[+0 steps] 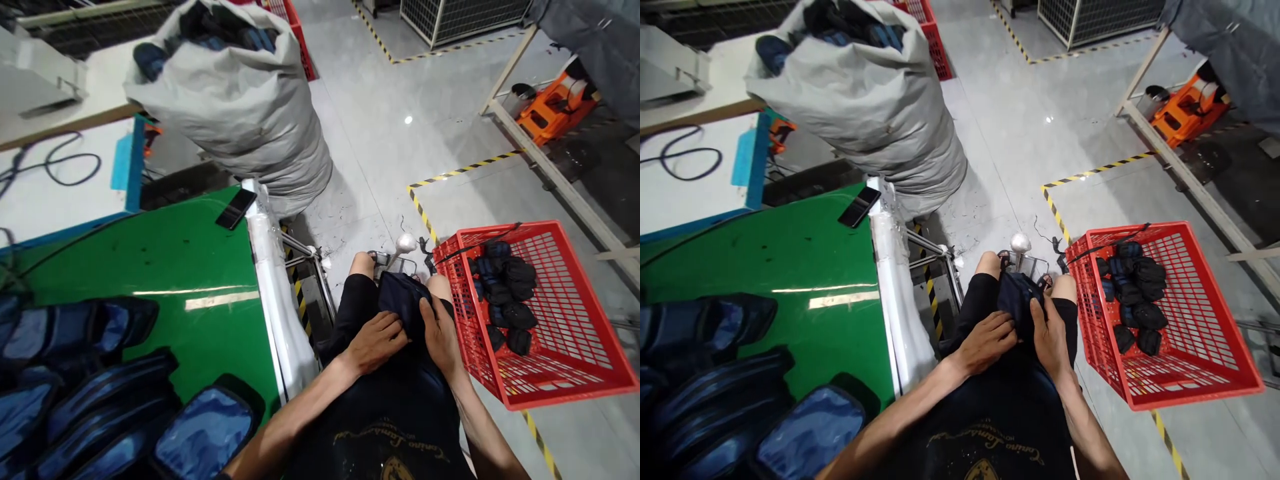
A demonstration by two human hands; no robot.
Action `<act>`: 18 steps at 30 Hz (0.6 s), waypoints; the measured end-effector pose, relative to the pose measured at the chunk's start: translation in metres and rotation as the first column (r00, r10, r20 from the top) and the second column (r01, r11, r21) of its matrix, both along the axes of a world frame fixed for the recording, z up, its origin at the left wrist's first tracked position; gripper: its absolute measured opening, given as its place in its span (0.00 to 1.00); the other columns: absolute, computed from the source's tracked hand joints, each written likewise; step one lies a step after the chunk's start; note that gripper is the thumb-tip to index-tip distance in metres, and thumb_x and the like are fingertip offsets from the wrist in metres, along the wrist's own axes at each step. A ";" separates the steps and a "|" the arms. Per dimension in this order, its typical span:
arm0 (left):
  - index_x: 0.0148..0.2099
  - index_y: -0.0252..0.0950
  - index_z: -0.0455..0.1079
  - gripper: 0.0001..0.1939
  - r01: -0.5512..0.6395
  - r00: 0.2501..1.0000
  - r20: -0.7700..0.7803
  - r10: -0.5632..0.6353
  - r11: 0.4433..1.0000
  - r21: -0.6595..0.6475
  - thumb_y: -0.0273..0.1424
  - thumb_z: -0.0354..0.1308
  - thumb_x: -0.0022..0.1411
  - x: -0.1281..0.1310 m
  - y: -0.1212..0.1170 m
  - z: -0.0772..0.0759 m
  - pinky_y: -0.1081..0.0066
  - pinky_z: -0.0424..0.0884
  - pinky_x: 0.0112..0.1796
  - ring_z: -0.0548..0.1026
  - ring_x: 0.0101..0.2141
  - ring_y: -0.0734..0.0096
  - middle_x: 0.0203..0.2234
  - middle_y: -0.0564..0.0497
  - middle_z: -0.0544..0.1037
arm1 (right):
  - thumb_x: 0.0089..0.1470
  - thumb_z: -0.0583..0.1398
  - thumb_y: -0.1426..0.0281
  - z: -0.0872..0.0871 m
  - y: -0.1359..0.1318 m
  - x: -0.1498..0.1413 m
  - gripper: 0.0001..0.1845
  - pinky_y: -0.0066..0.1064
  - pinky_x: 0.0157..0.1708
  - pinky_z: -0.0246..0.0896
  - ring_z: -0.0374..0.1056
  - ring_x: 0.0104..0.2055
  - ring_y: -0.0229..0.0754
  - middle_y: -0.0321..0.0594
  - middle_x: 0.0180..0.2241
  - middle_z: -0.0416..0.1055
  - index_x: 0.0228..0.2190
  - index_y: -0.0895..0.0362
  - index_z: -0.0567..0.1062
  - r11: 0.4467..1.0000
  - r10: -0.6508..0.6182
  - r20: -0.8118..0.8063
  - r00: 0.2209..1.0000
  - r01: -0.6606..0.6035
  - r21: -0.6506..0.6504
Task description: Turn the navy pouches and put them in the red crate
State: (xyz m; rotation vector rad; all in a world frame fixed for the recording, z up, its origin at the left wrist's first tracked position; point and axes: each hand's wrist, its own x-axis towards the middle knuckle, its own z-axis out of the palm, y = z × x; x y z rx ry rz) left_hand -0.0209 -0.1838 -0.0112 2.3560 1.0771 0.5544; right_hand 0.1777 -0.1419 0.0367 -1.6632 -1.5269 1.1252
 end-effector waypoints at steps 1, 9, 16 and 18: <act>0.50 0.40 0.76 0.15 -0.014 1.000 0.005 0.014 1.000 -0.023 0.33 0.48 0.84 -0.001 -0.001 -0.001 0.55 0.72 0.63 0.78 0.56 0.58 0.48 0.43 0.83 | 0.76 0.52 0.45 0.000 -0.002 0.000 0.31 0.43 0.59 0.71 0.78 0.55 0.54 0.50 0.53 0.83 0.53 0.55 0.81 1.000 0.006 -0.033 0.999 -0.007 -0.020; 0.61 0.38 0.75 0.25 -0.227 0.765 0.292 0.575 0.664 -0.713 0.52 0.53 0.80 0.014 0.010 0.046 0.62 0.76 0.54 0.81 0.50 0.59 0.51 0.45 0.84 | 0.77 0.57 0.54 -0.004 -0.020 -0.003 0.22 0.43 0.59 0.73 0.80 0.54 0.53 0.48 0.51 0.84 0.54 0.53 0.84 0.981 0.062 0.011 0.998 -0.063 0.181; 0.44 0.39 0.72 0.17 -0.322 0.788 0.176 0.590 0.638 -0.700 0.43 0.49 0.80 0.032 0.022 0.050 0.64 0.73 0.45 0.76 0.37 0.64 0.38 0.48 0.81 | 0.76 0.55 0.46 -0.020 -0.014 0.005 0.30 0.43 0.51 0.74 0.81 0.47 0.55 0.52 0.47 0.85 0.51 0.55 0.85 0.980 -0.058 0.155 0.986 0.027 0.197; 0.38 0.40 0.67 0.16 -0.281 0.866 0.144 0.480 0.703 -0.654 0.41 0.49 0.80 0.029 0.018 0.054 0.64 0.70 0.41 0.71 0.33 0.66 0.33 0.51 0.76 | 0.74 0.54 0.41 -0.028 0.004 0.025 0.33 0.41 0.46 0.73 0.80 0.42 0.54 0.52 0.43 0.85 0.48 0.56 0.85 0.964 -0.224 0.185 0.957 0.190 0.186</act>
